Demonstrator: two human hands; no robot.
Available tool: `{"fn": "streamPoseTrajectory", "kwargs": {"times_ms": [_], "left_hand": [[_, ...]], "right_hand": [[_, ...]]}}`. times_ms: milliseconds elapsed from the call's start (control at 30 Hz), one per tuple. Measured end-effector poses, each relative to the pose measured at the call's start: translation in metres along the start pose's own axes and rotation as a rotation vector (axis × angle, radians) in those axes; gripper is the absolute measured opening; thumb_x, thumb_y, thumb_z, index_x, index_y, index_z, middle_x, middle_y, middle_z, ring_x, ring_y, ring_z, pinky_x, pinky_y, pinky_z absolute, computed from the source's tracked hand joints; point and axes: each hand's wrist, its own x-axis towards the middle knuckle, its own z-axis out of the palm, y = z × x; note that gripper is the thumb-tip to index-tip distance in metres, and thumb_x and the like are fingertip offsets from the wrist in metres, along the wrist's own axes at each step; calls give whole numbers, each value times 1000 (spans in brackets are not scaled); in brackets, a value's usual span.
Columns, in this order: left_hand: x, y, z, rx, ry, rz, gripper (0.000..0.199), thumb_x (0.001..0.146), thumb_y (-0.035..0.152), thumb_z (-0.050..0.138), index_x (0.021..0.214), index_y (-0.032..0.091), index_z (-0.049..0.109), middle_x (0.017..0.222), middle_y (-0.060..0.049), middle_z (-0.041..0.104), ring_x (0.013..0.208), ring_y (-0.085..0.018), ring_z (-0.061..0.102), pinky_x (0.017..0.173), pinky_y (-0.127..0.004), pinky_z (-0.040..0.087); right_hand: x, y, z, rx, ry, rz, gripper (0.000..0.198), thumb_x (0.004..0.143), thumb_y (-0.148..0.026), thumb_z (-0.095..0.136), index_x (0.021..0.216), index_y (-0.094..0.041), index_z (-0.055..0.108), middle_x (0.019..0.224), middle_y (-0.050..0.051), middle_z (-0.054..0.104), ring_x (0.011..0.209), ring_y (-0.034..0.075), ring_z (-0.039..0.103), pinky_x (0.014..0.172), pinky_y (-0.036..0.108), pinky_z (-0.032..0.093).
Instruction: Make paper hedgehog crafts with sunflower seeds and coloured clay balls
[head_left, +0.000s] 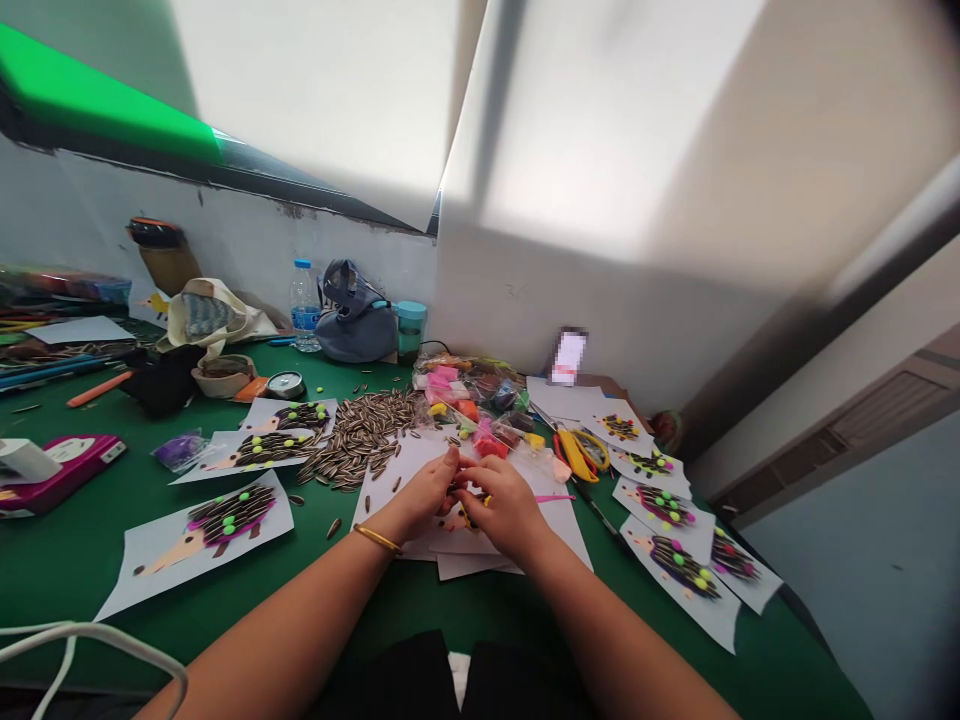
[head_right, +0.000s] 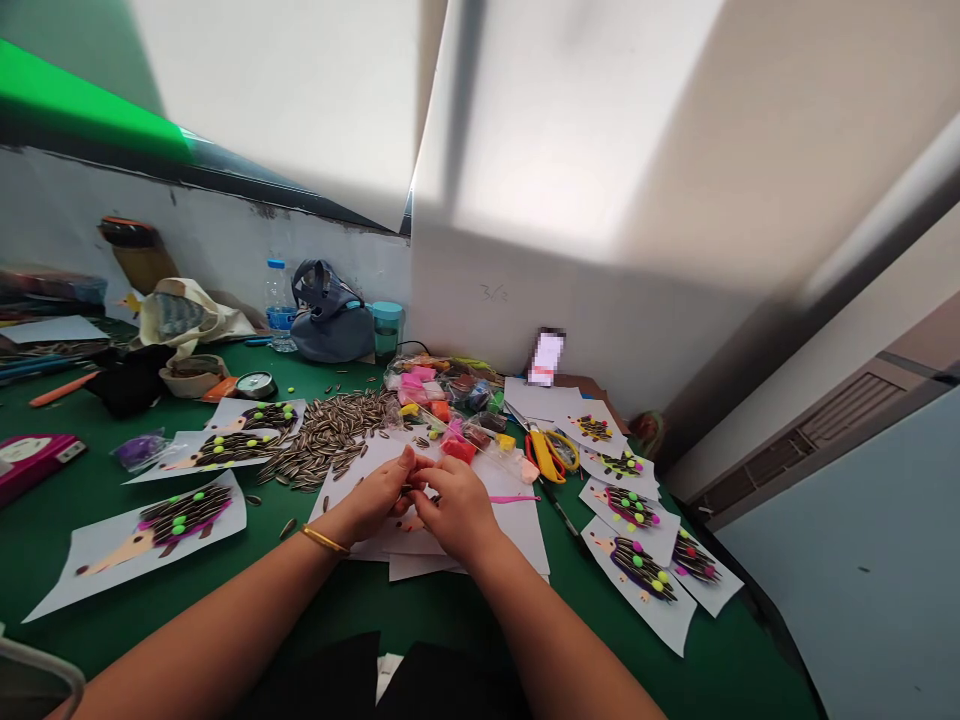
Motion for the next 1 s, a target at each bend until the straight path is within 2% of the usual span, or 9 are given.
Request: {"fn": "streamPoseTrajectory", "kwargs": {"times_ms": [133, 333, 533, 700, 767, 867, 1000], "left_hand": [[1, -4, 0, 64, 5, 18, 63, 83, 74, 39, 93, 15, 56, 54, 7, 41, 42, -8, 33, 38, -20, 25], [4, -5, 1, 51, -37, 42, 43, 84, 61, 51, 76, 19, 47, 53, 8, 39, 43, -6, 29, 39, -19, 19], [7, -10, -1, 63, -44, 21, 41, 81, 58, 55, 74, 18, 48, 52, 9, 36, 42, -5, 26, 40, -18, 18], [8, -6, -2, 97, 39, 21, 36, 82, 52, 52, 86, 16, 57, 55, 8, 39, 41, -5, 28, 40, -18, 18], [8, -3, -4, 97, 82, 30, 37, 82, 52, 52, 86, 16, 57, 55, 7, 41, 41, -5, 29, 40, -19, 19], [9, -1, -5, 103, 127, 38, 37, 81, 52, 52, 86, 16, 57, 55, 7, 41, 42, -6, 31, 41, -19, 21], [9, -1, -7, 124, 154, 50, 38, 79, 53, 53, 85, 16, 58, 54, 8, 40, 43, -7, 32, 42, -20, 22]], "right_hand": [[6, -3, 3, -28, -26, 0, 13, 83, -16, 60, 82, -22, 72, 86, 3, 61, 87, 18, 56, 77, 29, 44], [6, 12, -4, 113, 112, 55, 11, 87, -23, 56, 83, -21, 66, 85, 2, 62, 84, 16, 56, 78, 29, 44], [-1, 23, 0, 343, 94, 187, 14, 84, -33, 60, 85, -20, 65, 83, 2, 66, 76, 16, 60, 72, 28, 48], [-7, 38, -4, 560, 146, 311, 22, 86, -42, 57, 86, -20, 57, 89, 6, 70, 78, 18, 67, 73, 31, 53], [-9, 46, -8, 499, 127, 345, 22, 87, -41, 54, 86, -20, 57, 82, 4, 69, 73, 18, 66, 70, 31, 52], [-13, 57, -12, 252, 29, 330, 23, 89, -38, 50, 88, -20, 64, 80, 4, 68, 76, 19, 64, 72, 31, 51], [-19, 62, -10, 125, -80, 297, 29, 89, -25, 44, 105, -21, 68, 102, 6, 70, 95, 19, 64, 85, 32, 49]]}}
